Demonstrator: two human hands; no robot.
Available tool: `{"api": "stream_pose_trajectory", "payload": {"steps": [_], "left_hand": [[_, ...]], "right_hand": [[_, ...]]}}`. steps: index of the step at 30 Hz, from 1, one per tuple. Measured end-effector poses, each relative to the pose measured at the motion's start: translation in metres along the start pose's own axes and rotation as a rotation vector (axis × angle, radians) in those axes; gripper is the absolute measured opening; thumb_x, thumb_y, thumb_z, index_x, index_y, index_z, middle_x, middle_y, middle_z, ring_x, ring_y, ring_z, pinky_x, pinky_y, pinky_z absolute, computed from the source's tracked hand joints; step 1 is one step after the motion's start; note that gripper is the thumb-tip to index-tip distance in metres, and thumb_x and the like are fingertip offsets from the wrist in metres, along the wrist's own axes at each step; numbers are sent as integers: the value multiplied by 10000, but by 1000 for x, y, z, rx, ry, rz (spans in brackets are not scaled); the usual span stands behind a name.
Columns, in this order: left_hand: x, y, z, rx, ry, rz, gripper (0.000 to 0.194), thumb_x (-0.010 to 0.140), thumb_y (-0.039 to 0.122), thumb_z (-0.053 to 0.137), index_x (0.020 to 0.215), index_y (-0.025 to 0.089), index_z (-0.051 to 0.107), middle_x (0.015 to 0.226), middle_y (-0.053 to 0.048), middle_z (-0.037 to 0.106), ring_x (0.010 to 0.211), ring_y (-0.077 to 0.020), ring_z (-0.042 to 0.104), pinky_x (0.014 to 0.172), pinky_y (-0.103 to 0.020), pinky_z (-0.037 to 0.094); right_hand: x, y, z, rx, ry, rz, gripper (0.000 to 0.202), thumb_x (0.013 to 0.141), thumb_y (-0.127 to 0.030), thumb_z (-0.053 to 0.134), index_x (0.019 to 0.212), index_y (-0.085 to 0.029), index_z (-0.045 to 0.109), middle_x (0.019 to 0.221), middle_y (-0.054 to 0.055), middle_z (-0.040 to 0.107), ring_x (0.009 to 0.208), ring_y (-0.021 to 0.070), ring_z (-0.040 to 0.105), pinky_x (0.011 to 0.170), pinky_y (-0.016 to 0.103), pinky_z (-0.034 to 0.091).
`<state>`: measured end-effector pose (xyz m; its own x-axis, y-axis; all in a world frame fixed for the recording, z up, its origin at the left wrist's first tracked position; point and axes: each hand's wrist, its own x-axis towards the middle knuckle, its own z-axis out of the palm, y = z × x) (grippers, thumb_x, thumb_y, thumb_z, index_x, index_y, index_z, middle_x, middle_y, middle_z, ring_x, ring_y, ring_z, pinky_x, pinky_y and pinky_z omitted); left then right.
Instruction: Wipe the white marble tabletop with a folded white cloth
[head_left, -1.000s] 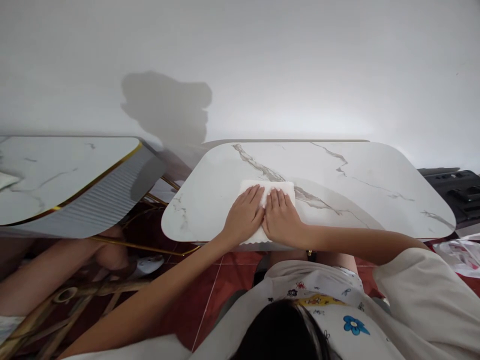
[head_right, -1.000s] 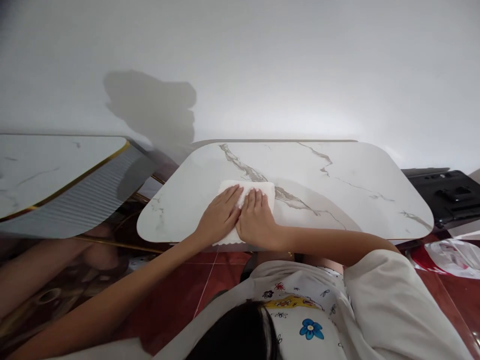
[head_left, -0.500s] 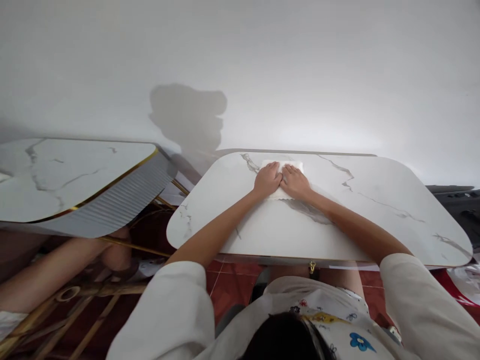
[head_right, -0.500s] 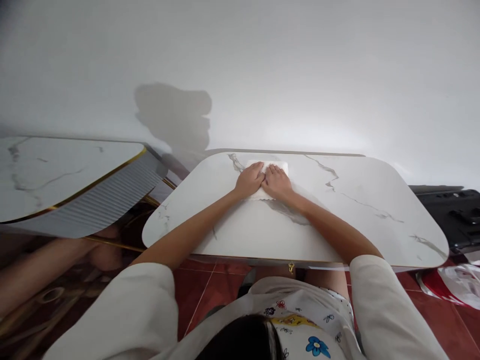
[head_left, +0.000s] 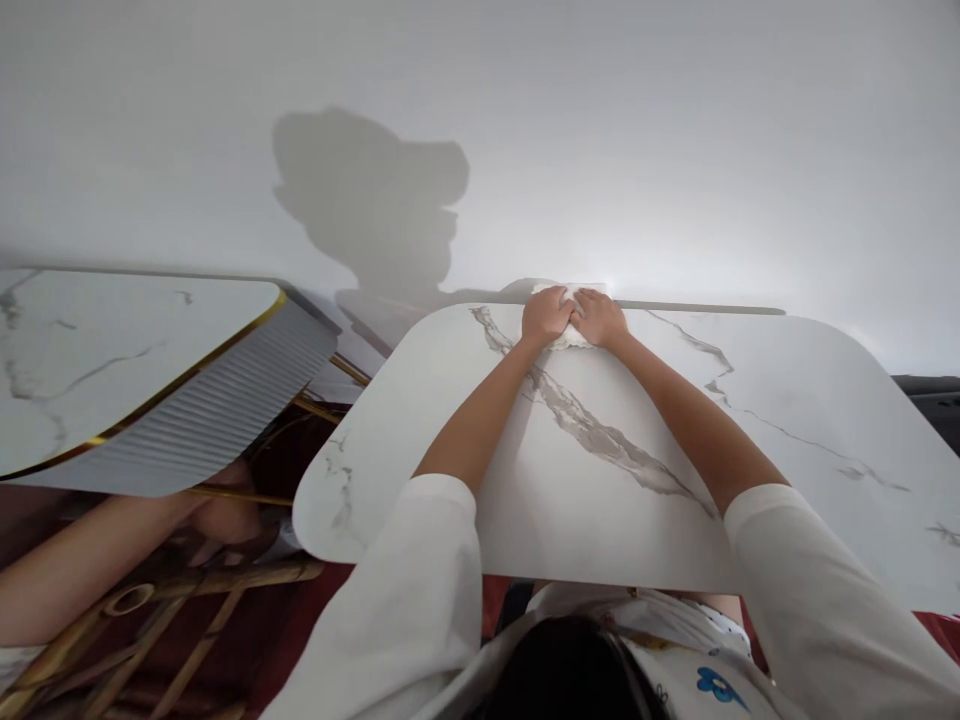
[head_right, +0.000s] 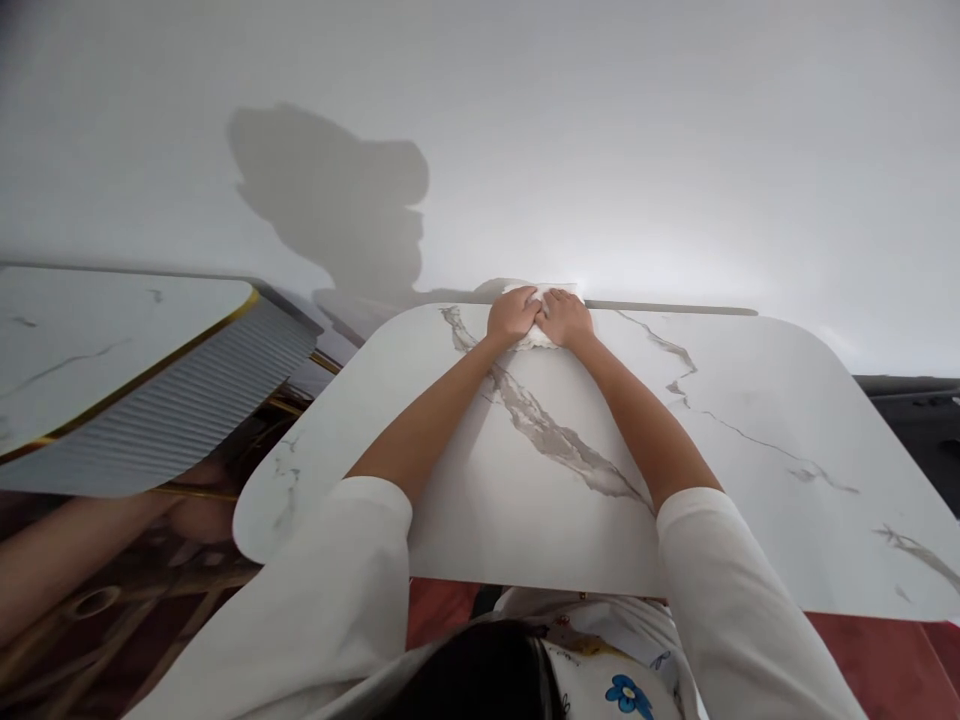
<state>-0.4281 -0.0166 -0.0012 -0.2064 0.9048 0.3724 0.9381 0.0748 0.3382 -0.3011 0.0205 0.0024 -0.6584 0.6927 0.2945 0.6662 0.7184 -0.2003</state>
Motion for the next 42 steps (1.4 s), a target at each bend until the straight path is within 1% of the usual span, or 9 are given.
{"api": "stream_pose_trajectory", "payload": {"steps": [4, 9, 14, 18, 23, 29, 36, 39, 42], "left_hand": [[5, -2, 1, -14, 2, -19, 407, 887, 261, 375, 1211, 163, 601, 1250, -79, 630, 1147, -242, 562, 1009, -329, 386], [1, 0, 1, 9, 15, 25, 377, 890, 241, 356, 1142, 173, 628, 1192, -95, 654, 1122, -254, 576, 993, -354, 397], [-17, 6, -3, 36, 29, 78, 389, 877, 211, 366, 1191, 151, 586, 1257, -108, 614, 1189, -242, 534, 1036, -358, 377], [-52, 11, -12, 47, 29, 150, 419, 881, 215, 366, 1254, 122, 534, 1319, -121, 568, 1258, -232, 484, 1084, -364, 343], [-114, 18, -32, 53, -7, 199, 469, 879, 229, 329, 1298, 107, 499, 1374, -133, 520, 1305, -231, 441, 1115, -383, 324], [-185, 32, -60, 97, -64, 167, 507, 883, 267, 292, 1345, 142, 459, 1411, -111, 488, 1330, -244, 415, 1127, -428, 325], [-259, 61, -83, 135, -158, 151, 570, 877, 302, 285, 1408, 115, 380, 1464, -141, 411, 1384, -270, 335, 1133, -473, 313], [-281, 69, -86, 125, -165, 150, 582, 881, 312, 294, 1430, 128, 352, 1484, -133, 383, 1396, -265, 314, 1142, -481, 301], [-280, 71, -83, 105, -153, 151, 586, 877, 315, 323, 1446, 175, 333, 1477, -105, 400, 1396, -252, 318, 1142, -476, 304]], "right_hand": [[4, 0, 1, 19, 23, 31, 423, 937, -276, 361, 1273, -84, 532, 1382, 146, 511, 1288, 267, 431, 1074, 388, 314], [0, -3, 1, -1, 49, 11, 403, 913, -239, 359, 1221, -73, 560, 1320, 163, 560, 1220, 274, 483, 1038, 392, 345], [-20, -11, -1, -46, 57, 2, 494, 914, -237, 334, 1333, -12, 467, 1413, 189, 470, 1290, 282, 428, 1079, 400, 299], [-55, -28, -6, -64, 41, -10, 536, 926, -252, 317, 1374, 24, 417, 1448, 204, 419, 1337, 291, 377, 1107, 405, 267], [-117, -65, -16, -53, 64, -12, 558, 922, -261, 312, 1374, 51, 408, 1442, 245, 404, 1338, 332, 373, 1102, 464, 277], [-183, -103, -33, -52, 46, -43, 569, 915, -247, 294, 1377, 66, 407, 1443, 239, 405, 1342, 342, 372, 1112, 461, 280], [-254, -126, -56, 17, -33, -110, 561, 888, -245, 367, 1375, 23, 444, 1449, 216, 396, 1358, 330, 358, 1122, 473, 295], [-277, -126, -62, 60, -47, -136, 553, 889, -239, 362, 1372, 13, 453, 1449, 216, 388, 1361, 310, 360, 1127, 454, 308], [-278, -117, -63, 117, -46, -113, 568, 889, -261, 371, 1398, -13, 424, 1467, 203, 367, 1372, 285, 346, 1128, 448, 319]]}}
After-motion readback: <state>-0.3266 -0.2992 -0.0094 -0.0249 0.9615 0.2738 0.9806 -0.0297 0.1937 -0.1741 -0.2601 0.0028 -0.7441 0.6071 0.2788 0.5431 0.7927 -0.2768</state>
